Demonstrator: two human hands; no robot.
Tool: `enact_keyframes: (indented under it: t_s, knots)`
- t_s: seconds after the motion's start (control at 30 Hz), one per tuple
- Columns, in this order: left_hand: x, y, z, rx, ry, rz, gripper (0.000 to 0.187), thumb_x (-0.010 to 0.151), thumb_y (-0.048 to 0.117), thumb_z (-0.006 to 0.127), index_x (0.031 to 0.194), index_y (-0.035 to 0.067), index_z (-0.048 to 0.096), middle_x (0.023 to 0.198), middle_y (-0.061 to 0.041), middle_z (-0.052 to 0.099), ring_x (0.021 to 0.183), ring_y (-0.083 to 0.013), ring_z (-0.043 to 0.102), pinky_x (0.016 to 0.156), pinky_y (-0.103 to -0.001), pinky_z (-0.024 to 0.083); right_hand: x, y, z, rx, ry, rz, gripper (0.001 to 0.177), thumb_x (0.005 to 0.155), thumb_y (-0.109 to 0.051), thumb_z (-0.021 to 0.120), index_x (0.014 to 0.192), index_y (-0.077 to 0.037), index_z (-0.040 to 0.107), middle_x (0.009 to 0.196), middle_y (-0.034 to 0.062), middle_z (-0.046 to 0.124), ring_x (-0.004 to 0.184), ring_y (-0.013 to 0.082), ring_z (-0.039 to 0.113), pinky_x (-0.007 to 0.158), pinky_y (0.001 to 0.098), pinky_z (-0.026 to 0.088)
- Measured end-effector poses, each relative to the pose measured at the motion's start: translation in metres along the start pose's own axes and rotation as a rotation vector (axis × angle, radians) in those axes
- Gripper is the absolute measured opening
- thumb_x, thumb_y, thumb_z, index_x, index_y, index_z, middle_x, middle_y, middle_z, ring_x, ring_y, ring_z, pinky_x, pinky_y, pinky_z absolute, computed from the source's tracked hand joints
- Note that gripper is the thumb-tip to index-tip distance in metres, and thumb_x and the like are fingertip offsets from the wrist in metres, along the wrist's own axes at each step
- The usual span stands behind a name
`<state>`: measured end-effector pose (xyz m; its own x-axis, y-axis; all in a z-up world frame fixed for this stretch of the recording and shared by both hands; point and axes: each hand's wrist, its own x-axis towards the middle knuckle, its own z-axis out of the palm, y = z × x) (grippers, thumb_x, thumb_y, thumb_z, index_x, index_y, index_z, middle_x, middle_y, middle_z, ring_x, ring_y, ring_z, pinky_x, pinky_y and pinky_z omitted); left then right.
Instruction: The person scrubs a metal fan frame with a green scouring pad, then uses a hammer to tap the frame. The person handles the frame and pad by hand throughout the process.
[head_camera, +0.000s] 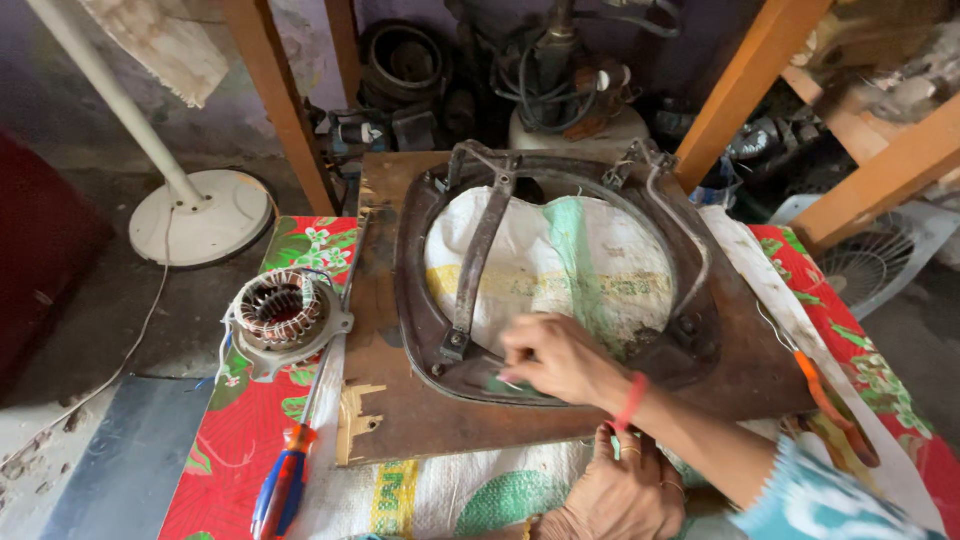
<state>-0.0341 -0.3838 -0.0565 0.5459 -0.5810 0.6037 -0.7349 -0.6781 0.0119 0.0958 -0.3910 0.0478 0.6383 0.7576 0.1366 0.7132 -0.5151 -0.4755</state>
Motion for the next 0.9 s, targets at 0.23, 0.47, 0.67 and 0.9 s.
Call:
enact_keyframes:
  t_s: [0.23, 0.47, 0.67, 0.9]
  knots:
    - [0.004, 0.002, 0.001, 0.118, 0.015, 0.01, 0.041, 0.088, 0.023, 0.057, 0.102, -0.013, 0.069, 0.112, -0.049, 0.061, 0.102, -0.0649, 0.064, 0.079, -0.075, 0.053, -0.055, 0.011, -0.036, -0.01, 0.084, 0.203, 0.028, 0.074, -0.023, 0.086, 0.074, -0.004, 0.066, 0.072, 0.0067, 0.066, 0.06, 0.0192, 0.062, 0.059, 0.039, 0.049]
    - [0.002, -0.001, -0.006, -0.007, -0.02, 0.006, 0.038, 0.085, 0.024, 0.06, 0.097, -0.01, 0.071, 0.097, -0.04, 0.064, 0.101, -0.0583, 0.065, 0.08, -0.081, 0.05, -0.074, -0.004, -0.035, -0.043, 0.043, -0.081, 0.026, 0.085, -0.022, 0.08, 0.099, -0.003, 0.072, 0.094, 0.0091, 0.069, 0.083, 0.0227, 0.068, 0.073, 0.0382, 0.055]
    - [0.001, 0.001, -0.003, -0.016, -0.017, 0.004, 0.038, 0.085, 0.026, 0.06, 0.096, -0.009, 0.072, 0.097, -0.04, 0.064, 0.099, -0.0562, 0.065, 0.08, -0.081, 0.049, -0.08, -0.003, -0.038, -0.012, -0.018, -0.012, 0.028, 0.081, -0.017, 0.078, 0.105, -0.004, 0.077, 0.104, 0.0086, 0.068, 0.091, 0.023, 0.071, 0.079, 0.037, 0.056]
    - [-0.001, 0.001, 0.0, 0.026, 0.019, 0.029, 0.037, 0.087, 0.023, 0.06, 0.095, -0.011, 0.071, 0.089, -0.039, 0.063, 0.094, -0.0556, 0.066, 0.079, -0.083, 0.048, -0.061, -0.009, -0.026, -0.17, 0.099, -0.36, 0.02, 0.076, 0.002, 0.07, 0.094, -0.004, 0.076, 0.101, 0.0056, 0.073, 0.091, 0.0234, 0.07, 0.074, 0.0346, 0.057]
